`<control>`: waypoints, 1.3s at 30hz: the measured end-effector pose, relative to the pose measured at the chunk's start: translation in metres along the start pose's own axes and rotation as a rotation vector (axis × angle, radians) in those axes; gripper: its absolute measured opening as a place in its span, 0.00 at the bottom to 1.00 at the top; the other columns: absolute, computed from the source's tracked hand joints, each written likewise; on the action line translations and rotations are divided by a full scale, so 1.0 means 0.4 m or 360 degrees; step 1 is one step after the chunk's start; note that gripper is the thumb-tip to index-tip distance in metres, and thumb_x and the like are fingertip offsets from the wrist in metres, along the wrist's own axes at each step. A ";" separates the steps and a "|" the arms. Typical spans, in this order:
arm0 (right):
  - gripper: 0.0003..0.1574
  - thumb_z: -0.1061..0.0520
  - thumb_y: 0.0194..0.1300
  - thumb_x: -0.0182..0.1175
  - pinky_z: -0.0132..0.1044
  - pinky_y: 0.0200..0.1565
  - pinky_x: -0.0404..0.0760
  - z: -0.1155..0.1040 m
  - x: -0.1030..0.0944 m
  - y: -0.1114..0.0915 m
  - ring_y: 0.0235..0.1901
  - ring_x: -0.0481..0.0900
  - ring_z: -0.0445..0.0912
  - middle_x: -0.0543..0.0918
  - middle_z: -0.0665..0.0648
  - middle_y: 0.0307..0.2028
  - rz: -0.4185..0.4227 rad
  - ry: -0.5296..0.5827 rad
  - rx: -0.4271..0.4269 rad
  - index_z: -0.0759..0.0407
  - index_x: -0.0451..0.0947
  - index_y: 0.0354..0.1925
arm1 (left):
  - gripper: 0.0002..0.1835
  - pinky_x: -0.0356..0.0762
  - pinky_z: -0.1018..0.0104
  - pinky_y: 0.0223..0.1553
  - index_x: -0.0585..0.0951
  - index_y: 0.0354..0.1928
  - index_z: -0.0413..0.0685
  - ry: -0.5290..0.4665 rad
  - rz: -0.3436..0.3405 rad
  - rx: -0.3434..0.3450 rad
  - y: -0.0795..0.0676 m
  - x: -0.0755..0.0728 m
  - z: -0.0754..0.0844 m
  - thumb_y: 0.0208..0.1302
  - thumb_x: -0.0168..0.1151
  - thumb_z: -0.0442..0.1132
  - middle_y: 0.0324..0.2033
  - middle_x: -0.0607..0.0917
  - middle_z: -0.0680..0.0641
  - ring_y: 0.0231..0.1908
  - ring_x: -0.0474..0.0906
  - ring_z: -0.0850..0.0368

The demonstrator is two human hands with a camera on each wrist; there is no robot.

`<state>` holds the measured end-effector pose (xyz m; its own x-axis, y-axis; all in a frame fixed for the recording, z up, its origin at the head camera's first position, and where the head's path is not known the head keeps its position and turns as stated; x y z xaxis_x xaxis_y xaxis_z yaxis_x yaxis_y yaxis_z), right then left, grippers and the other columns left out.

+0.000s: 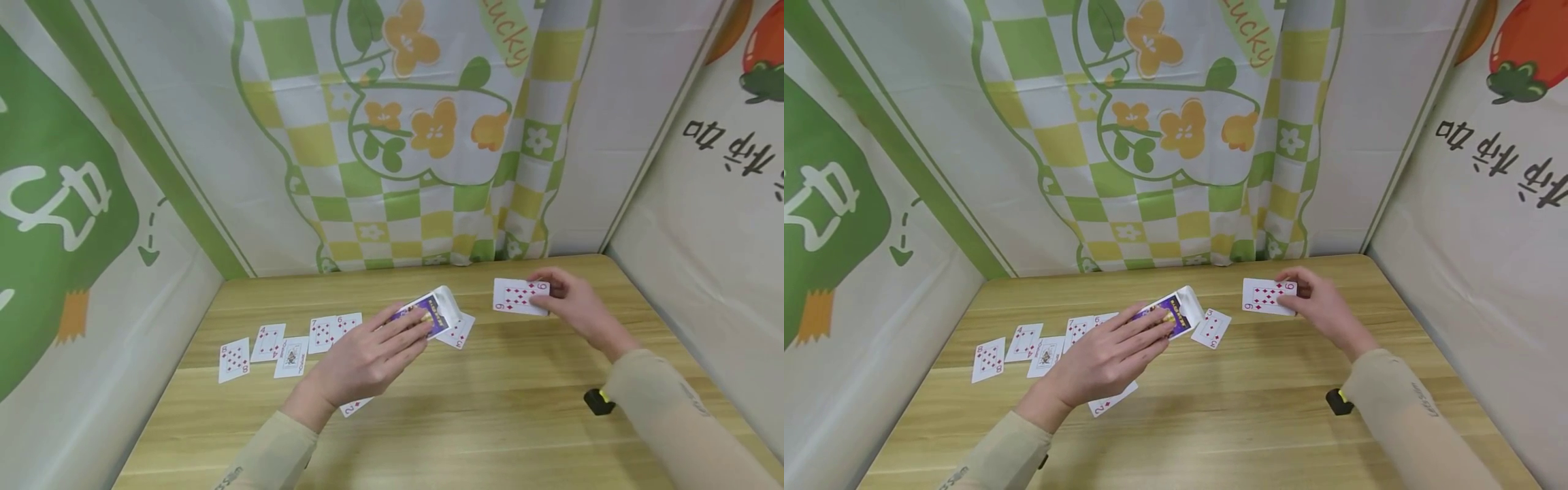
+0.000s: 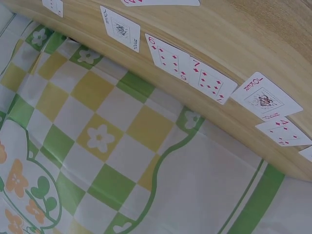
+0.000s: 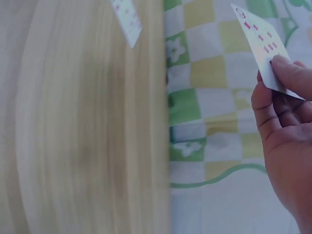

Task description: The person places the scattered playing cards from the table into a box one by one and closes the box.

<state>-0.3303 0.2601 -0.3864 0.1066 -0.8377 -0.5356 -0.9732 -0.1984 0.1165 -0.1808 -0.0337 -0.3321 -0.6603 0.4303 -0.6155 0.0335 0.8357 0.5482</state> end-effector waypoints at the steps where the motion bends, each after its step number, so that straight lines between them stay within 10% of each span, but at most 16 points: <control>1: 0.27 0.55 0.69 0.67 0.31 0.39 0.84 -0.010 -0.001 -0.003 0.41 0.82 0.37 0.85 0.62 0.49 0.0005 0.0027 -0.0015 0.61 0.75 0.62 | 0.16 0.70 0.48 0.71 0.87 0.52 0.44 0.0003 -0.0003 0.0000 0.000 0.000 0.000 0.76 0.50 0.36 0.58 0.85 0.43 0.64 0.78 0.47; 21: 0.20 0.60 0.66 0.69 0.30 0.33 0.83 -0.172 0.004 -0.034 0.32 0.81 0.42 0.87 0.47 0.39 0.0076 0.0205 -0.0302 0.59 0.80 0.56 | 0.16 0.69 0.49 0.71 0.87 0.51 0.45 -0.0019 -0.0009 0.0003 0.004 0.009 0.002 0.76 0.50 0.36 0.59 0.84 0.44 0.64 0.78 0.47; 39: 0.20 0.63 0.65 0.69 0.37 0.37 0.88 -0.248 0.076 -0.045 0.35 0.85 0.47 0.86 0.57 0.41 -0.0021 0.0270 -0.0421 0.59 0.80 0.55 | 0.17 0.73 0.48 0.69 0.87 0.53 0.46 -0.0047 -0.0004 0.0020 0.015 0.017 0.013 0.77 0.49 0.36 0.60 0.84 0.44 0.64 0.78 0.47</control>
<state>-0.2893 0.1879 -0.3219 0.1733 -0.9027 -0.3937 -0.8870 -0.3168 0.3359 -0.1814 -0.0241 -0.3361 -0.6380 0.4379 -0.6334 0.0413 0.8408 0.5397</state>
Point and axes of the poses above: each hand's wrist, its own y-axis towards the middle knuckle, its own x-axis out of the palm, z = x × y, the point moved 10 cm from there along y, towards the middle knuckle
